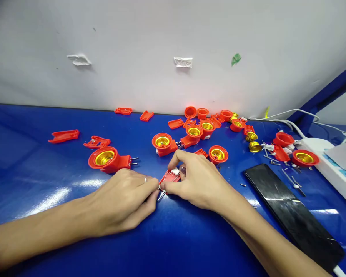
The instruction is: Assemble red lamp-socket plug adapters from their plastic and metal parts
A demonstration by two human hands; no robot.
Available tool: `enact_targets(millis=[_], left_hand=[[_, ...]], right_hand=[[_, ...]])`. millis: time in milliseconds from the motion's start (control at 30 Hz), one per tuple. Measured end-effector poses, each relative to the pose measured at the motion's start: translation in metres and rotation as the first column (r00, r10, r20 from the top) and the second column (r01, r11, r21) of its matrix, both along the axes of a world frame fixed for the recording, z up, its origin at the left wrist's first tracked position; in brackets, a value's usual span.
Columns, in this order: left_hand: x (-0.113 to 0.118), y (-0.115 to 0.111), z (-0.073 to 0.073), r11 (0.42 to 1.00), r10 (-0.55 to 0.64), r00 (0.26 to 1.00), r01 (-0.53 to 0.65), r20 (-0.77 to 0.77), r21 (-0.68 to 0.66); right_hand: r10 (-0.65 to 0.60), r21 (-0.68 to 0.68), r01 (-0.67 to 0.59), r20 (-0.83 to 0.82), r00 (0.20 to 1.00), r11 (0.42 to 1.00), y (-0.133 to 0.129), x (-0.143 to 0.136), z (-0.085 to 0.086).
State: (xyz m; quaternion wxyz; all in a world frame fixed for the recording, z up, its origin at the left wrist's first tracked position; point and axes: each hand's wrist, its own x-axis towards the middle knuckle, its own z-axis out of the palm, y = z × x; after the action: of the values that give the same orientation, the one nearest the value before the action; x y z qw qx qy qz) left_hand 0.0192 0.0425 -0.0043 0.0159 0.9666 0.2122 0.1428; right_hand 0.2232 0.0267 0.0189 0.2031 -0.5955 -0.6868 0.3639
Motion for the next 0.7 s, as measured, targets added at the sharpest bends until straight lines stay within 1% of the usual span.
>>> enact_targets(millis=[133, 233, 367, 500, 567, 700], left_hand=[[0.001, 0.000, 0.001, 1.000, -0.003, 1.000, 0.003, -0.014, -0.008], [0.002, 0.000, 0.002, 1.000, 0.014, 1.000, -0.014, 0.014, -0.008], [0.002, -0.004, 0.005, 0.997, 0.074, 0.990, -0.074, 0.117, -0.005], [0.000, -0.008, 0.005, 0.999, 0.028, 0.968, -0.038, 0.251, 0.035], [0.000, -0.009, 0.003, 0.997, 0.024, 0.969, -0.042, 0.244, 0.069], [0.001, -0.008, 0.000, 0.990, 0.060, 0.973, -0.087, 0.224, 0.114]], right_hand=[[-0.002, -0.005, 0.002, 0.014, 1.000, 1.000, -0.001, -0.001, 0.002], [-0.010, -0.006, 0.010, 0.026, 1.000, 1.000, -0.001, -0.002, 0.003], [-0.022, -0.006, 0.022, 0.035, 0.999, 1.000, -0.001, 0.000, 0.004], [-0.020, -0.037, 0.020, 0.003, 1.000, 0.999, 0.000, 0.005, 0.003], [-0.014, -0.039, 0.015, 0.021, 1.000, 0.999, 0.001, 0.007, 0.002], [-0.006, -0.029, 0.008, 0.073, 0.997, 1.000, 0.003, 0.008, 0.000]])
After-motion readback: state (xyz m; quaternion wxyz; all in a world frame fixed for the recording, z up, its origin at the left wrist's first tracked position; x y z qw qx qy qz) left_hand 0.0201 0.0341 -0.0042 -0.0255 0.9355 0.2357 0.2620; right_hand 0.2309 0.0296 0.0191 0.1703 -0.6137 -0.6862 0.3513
